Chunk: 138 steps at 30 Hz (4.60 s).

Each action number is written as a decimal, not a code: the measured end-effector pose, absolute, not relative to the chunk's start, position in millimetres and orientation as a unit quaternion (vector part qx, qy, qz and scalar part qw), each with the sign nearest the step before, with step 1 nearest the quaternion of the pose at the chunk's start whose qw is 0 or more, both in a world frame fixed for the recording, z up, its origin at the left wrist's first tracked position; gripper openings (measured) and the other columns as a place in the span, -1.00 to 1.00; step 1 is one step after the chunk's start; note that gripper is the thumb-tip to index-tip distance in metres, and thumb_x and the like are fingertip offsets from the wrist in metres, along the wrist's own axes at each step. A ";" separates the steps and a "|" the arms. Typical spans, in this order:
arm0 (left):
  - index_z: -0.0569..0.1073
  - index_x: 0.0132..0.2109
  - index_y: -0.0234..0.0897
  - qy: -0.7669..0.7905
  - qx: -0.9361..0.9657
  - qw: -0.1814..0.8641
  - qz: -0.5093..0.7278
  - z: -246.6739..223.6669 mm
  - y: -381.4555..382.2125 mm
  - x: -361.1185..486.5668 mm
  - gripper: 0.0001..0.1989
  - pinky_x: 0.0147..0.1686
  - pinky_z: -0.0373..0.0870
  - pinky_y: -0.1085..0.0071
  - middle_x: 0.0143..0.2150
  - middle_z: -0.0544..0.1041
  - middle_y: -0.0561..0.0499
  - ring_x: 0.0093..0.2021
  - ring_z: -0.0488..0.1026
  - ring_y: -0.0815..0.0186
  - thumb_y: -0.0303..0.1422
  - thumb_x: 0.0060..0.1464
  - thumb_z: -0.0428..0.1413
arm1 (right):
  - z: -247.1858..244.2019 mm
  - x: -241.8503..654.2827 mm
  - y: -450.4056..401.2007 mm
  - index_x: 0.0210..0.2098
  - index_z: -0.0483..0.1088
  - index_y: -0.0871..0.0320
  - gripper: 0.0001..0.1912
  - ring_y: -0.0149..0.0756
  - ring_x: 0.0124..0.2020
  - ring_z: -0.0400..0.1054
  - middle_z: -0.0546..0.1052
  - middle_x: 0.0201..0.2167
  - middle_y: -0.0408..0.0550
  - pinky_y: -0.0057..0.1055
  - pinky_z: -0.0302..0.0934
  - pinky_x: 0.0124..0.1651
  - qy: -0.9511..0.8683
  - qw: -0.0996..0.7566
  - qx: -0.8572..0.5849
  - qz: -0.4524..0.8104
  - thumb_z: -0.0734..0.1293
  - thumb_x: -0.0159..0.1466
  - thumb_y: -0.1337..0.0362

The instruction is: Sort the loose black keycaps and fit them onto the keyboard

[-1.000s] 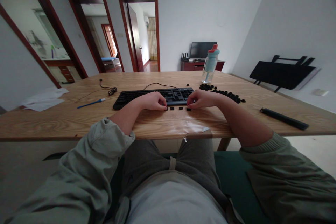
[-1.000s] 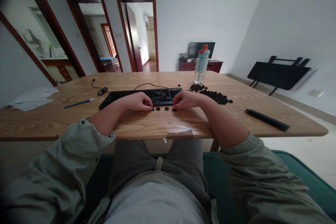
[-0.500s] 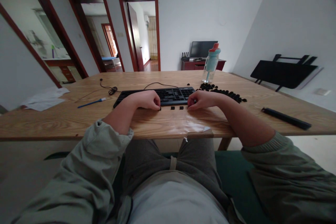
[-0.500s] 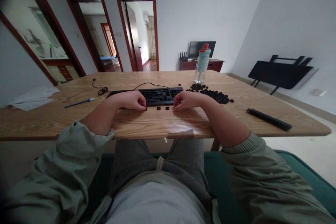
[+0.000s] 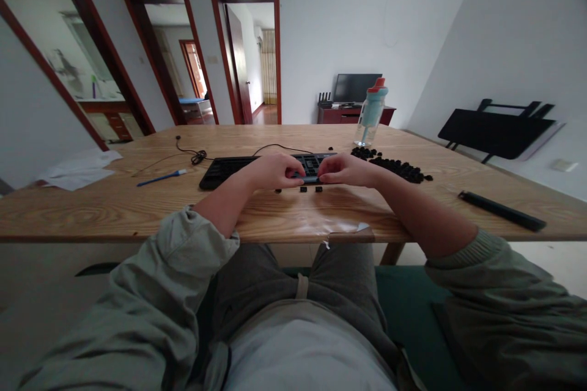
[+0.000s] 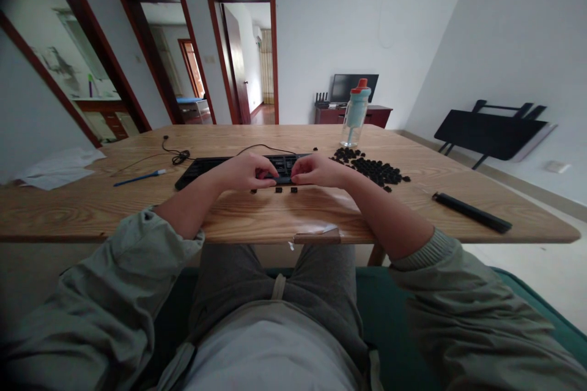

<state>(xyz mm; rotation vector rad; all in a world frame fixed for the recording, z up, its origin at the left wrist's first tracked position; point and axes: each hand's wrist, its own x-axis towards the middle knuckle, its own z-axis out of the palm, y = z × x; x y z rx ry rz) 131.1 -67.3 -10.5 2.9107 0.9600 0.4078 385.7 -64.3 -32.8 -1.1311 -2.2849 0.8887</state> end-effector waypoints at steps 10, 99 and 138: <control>0.64 -0.18 -0.20 0.421 0.899 0.121 -0.002 -6.2 -60.1 102.1 -0.71 -0.43 0.21 0.47 -0.34 0.58 0.07 -0.41 0.41 0.36 -0.27 -0.09 0.17 | -37.9 386.8 -60.7 -0.29 0.50 0.22 -0.72 -0.36 -0.41 0.30 0.53 -0.42 -0.08 -0.39 0.18 -0.29 -0.807 0.271 -0.408 0.329 0.34 0.08 0.16; 0.60 -0.22 -0.30 0.445 0.864 0.017 0.236 -27.9 -22.3 92.7 -0.70 -0.41 0.20 0.39 -0.43 0.53 0.00 -0.44 0.38 0.31 -0.21 0.08 0.07 | -67.0 466.9 25.6 -0.09 0.60 0.08 -0.69 -0.05 -0.11 0.46 0.61 -0.11 0.13 -0.25 0.29 -0.09 -0.688 0.122 -0.711 -0.080 0.36 0.19 0.24; 0.64 -0.23 -0.28 0.268 0.933 0.041 0.237 -21.0 -53.2 164.7 -0.81 -0.29 0.30 0.41 -0.33 0.60 -0.01 -0.35 0.47 0.33 -0.31 0.10 0.15 | -38.9 382.3 -46.4 -0.22 0.48 0.18 -0.60 -0.46 -0.49 0.26 0.51 -0.45 -0.16 -0.49 0.03 -0.46 -0.765 0.299 -0.372 0.433 0.50 0.02 0.10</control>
